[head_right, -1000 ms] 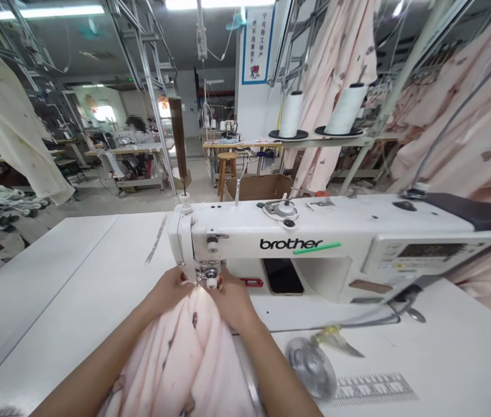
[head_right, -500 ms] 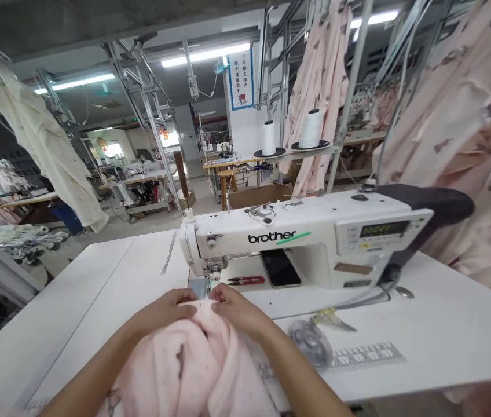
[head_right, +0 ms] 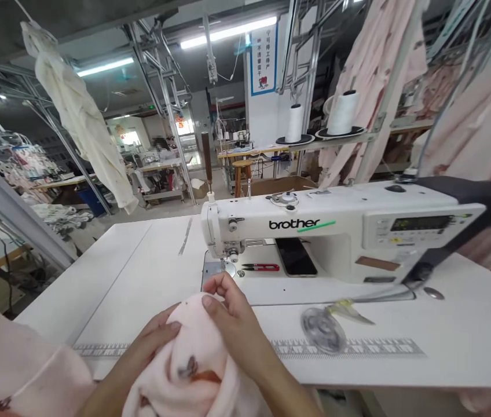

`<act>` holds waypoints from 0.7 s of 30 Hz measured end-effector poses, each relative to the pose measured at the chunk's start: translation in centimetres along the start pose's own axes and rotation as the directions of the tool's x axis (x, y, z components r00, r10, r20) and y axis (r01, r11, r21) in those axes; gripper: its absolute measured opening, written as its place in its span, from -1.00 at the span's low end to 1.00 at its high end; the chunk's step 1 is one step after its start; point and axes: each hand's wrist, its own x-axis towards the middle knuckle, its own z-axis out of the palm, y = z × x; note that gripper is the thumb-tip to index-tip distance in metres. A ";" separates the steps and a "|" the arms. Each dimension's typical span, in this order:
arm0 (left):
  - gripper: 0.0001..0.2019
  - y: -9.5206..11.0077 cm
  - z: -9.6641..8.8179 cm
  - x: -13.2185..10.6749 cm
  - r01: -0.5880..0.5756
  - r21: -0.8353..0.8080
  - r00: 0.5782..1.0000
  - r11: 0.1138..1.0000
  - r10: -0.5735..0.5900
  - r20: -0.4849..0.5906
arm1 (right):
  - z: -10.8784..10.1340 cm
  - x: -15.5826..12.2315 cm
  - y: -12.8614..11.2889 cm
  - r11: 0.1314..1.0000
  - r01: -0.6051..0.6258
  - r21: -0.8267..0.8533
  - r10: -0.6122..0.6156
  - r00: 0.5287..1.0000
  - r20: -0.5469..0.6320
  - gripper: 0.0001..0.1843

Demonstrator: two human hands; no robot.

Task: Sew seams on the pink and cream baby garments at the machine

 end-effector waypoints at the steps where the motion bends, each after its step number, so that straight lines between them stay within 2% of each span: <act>1: -0.51 0.0 0.0 0.1 0.014 -0.007 1.000 1.000 -0.014 0.025 | 0.1 -0.1 0.2 1.000 -0.005 0.024 0.006 1.000 -0.007 -0.73; 5: -0.49 -0.4 0.2 0.3 0.038 -0.060 0.994 0.997 -0.032 0.106 | 0.1 -0.6 0.6 0.999 -0.022 0.043 0.024 0.998 -0.054 -0.72; 7: -0.50 -0.7 0.2 0.0 0.034 -0.048 0.995 0.998 -0.030 0.093 | -0.1 -1.1 0.9 0.999 -0.042 0.007 0.043 0.998 -0.053 -0.73; 11: -0.52 -1.6 -0.5 -1.1 0.055 0.167 0.998 0.984 -0.048 -0.047 | -1.4 -2.4 1.3 0.976 -0.131 -0.175 0.152 0.981 0.118 -0.67; 13: -0.52 -2.1 -0.8 -1.8 0.071 0.226 0.988 0.972 -0.038 -0.148 | -2.7 -2.1 1.5 0.932 -0.133 -0.337 0.181 0.977 0.113 -0.63; 14: -0.51 -2.4 -0.9 -2.1 0.088 0.227 0.978 0.970 -0.041 -0.204 | -3.6 -1.4 1.6 0.862 -0.106 -0.495 0.151 0.987 0.051 -0.66; 15: -0.48 -2.6 -1.0 -2.4 0.107 0.215 0.966 0.971 -0.050 -0.255 | -4.7 -0.5 1.7 0.725 -0.082 -0.684 0.083 0.996 -0.032 -0.70; 16: -0.45 -2.9 -1.0 -2.6 0.126 0.203 0.953 0.971 -0.062 -0.297 | -5.8 0.6 1.8 0.525 -0.075 -0.847 -0.023 0.994 -0.103 -0.75; 17: -0.43 -3.1 -1.0 -2.7 0.145 0.198 0.943 0.970 -0.074 -0.325 | -6.9 1.9 2.0 0.238 -0.101 -0.966 -0.121 0.984 -0.133 -0.74; 18: -0.43 -3.3 -1.1 -2.9 0.154 0.200 0.938 0.968 -0.080 -0.339 | -8.0 3.1 2.1 0.089 -0.146 -0.985 -0.170 0.972 -0.159 -0.71; 20: -0.49 -3.7 -1.3 -3.0 0.142 0.207 0.931 0.968 -0.059 -0.361 | -9.9 5.3 2.4 -0.056 -0.176 -0.983 -0.182 0.970 -0.163 -0.75; 21: -0.53 -3.9 -1.4 -3.1 0.136 0.210 0.924 0.968 -0.048 -0.379 | -10.5 6.1 2.5 -0.074 -0.172 -0.982 -0.169 0.973 -0.157 -0.80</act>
